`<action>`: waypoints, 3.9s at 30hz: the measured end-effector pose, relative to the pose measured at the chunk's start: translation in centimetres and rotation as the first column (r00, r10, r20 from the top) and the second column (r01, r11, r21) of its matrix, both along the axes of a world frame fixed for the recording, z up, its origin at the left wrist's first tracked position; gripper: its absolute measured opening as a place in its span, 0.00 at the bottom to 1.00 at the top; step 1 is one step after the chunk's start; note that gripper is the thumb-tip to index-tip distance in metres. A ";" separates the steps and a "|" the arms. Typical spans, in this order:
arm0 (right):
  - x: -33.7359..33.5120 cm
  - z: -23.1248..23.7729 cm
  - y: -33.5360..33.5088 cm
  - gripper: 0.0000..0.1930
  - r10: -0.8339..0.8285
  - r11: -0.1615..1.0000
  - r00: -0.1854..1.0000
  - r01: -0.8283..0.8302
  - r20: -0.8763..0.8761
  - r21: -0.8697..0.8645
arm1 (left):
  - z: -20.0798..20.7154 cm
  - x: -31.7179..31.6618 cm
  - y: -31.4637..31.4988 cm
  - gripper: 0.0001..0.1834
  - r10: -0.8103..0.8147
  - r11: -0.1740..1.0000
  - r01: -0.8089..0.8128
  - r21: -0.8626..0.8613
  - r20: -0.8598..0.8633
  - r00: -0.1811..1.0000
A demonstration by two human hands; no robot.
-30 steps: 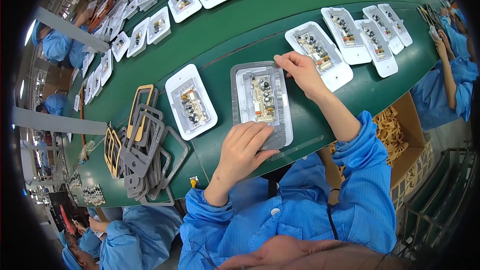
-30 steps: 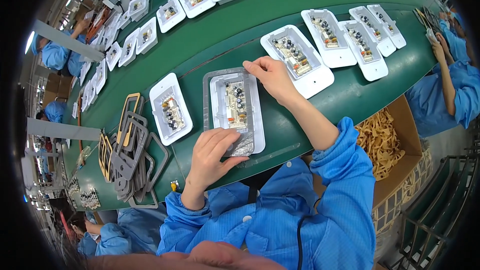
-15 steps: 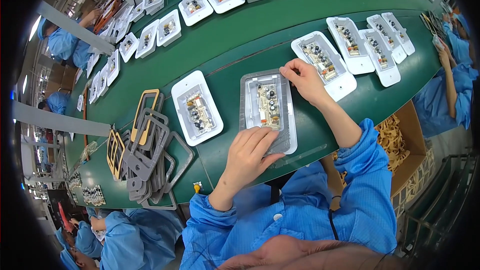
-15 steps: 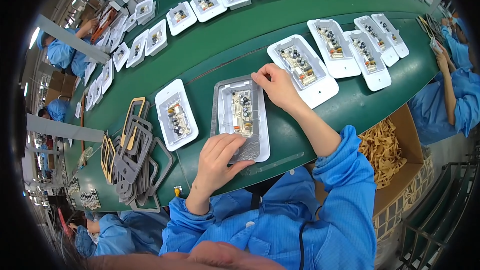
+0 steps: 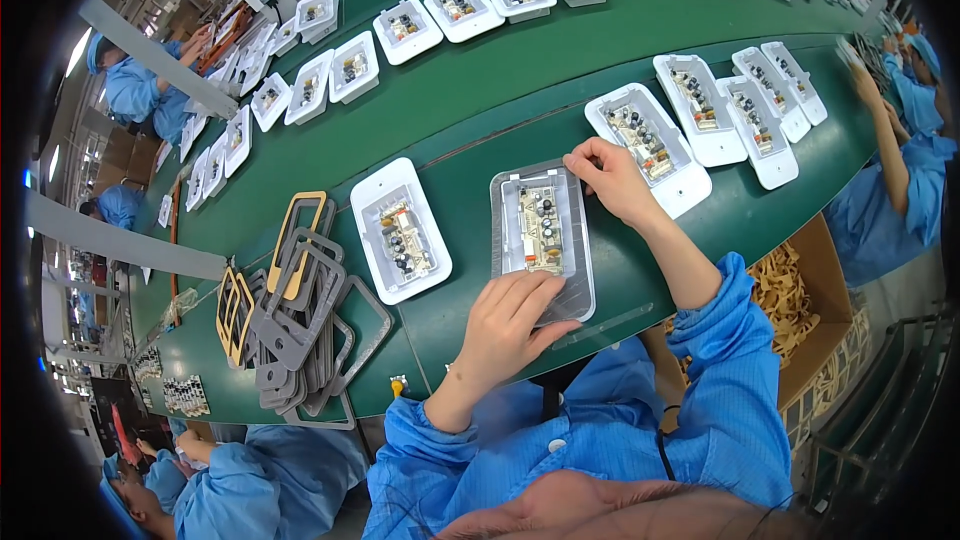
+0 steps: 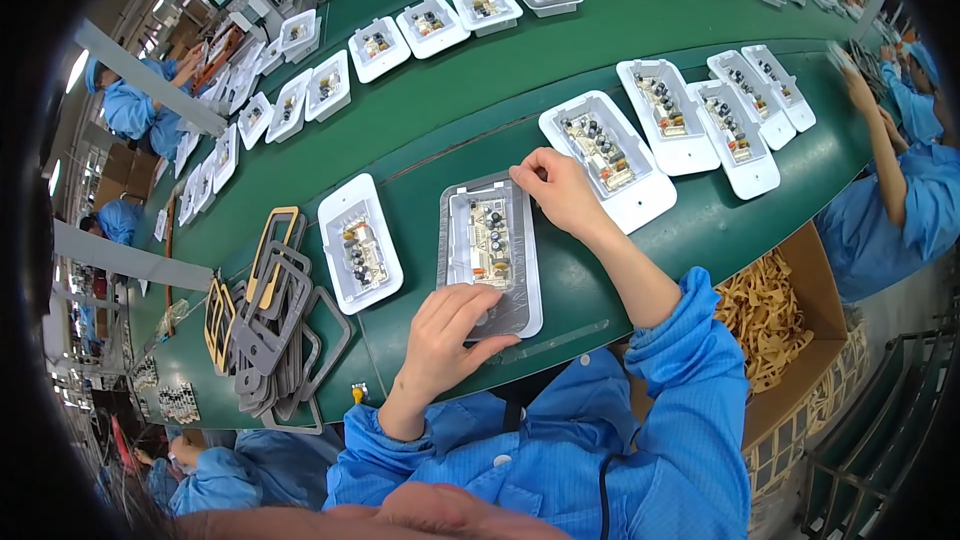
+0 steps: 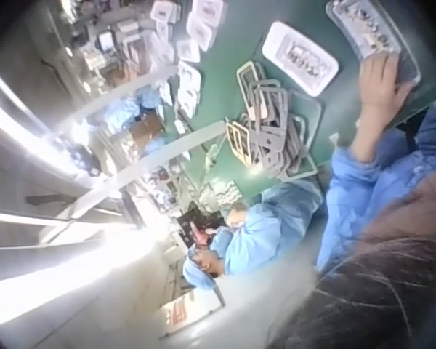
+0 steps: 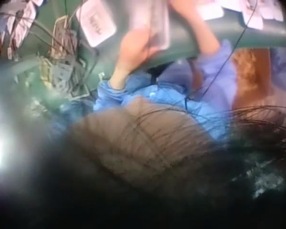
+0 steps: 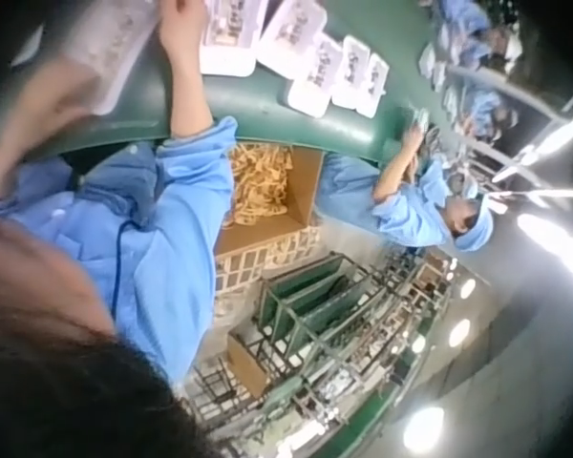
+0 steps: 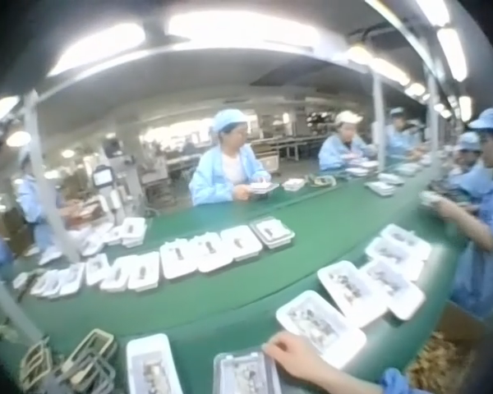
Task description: The person assembles electronic circuit boards into plastic frames by hand.
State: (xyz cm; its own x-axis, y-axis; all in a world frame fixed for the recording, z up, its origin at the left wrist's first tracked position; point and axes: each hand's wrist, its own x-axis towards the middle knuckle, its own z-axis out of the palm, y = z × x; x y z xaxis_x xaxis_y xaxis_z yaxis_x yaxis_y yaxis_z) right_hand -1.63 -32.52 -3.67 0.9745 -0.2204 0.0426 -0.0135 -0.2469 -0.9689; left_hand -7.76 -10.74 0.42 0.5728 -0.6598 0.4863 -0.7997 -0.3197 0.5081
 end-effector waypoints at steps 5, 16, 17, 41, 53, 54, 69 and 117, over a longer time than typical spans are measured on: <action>-0.1 0.3 -0.1 0.10 0.029 0.998 1.000 -0.028 0.011 -0.051 | -0.1 -0.1 -0.2 0.26 -0.015 1.000 0.015 -0.002 0.003 1.000; 0.1 1.4 -0.8 0.08 0.122 0.989 0.988 -0.112 -0.100 0.098 | -0.2 -0.4 -0.6 0.25 -0.021 1.000 0.021 0.002 0.008 1.000; 0.0 1.4 -0.8 0.07 0.130 0.988 0.985 -0.119 -0.114 0.098 | -0.2 -0.4 -0.6 0.25 -0.021 1.000 0.021 -0.002 0.014 1.000; -9.8 1.1 3.7 0.11 -0.097 0.916 0.982 0.152 0.162 -0.371 | -1.6 -2.5 -0.4 0.25 0.079 0.989 -0.095 0.112 0.146 0.986; -13.5 1.4 5.0 0.14 -0.051 0.955 0.998 0.038 -0.037 -0.294 | -2.8 -3.2 -0.3 0.24 0.113 0.989 -0.127 0.080 0.162 0.980; -13.8 1.4 5.2 0.14 -0.041 0.968 0.998 0.028 -0.049 -0.249 | -2.9 -3.1 -0.2 0.23 0.105 0.989 -0.120 0.083 0.167 0.980; -13.7 1.0 5.1 0.12 -0.056 0.966 0.996 0.036 -0.071 -0.258 | -2.5 -2.5 0.0 0.30 0.000 0.975 -0.021 0.222 0.092 0.996; 31.9 -0.7 -6.0 0.37 0.053 0.056 0.999 -0.016 -0.014 -0.998 | -3.1 5.3 4.3 0.30 0.601 0.744 -0.586 0.321 0.060 0.797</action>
State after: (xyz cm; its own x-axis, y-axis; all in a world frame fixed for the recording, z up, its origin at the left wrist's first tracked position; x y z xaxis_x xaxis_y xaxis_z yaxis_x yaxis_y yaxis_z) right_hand 30.28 -38.51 -4.36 0.9745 0.0815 0.2093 0.0408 -0.9806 0.1918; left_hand -2.42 -6.46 -2.71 0.9150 -0.2884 0.2821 -0.3747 -0.8666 0.3294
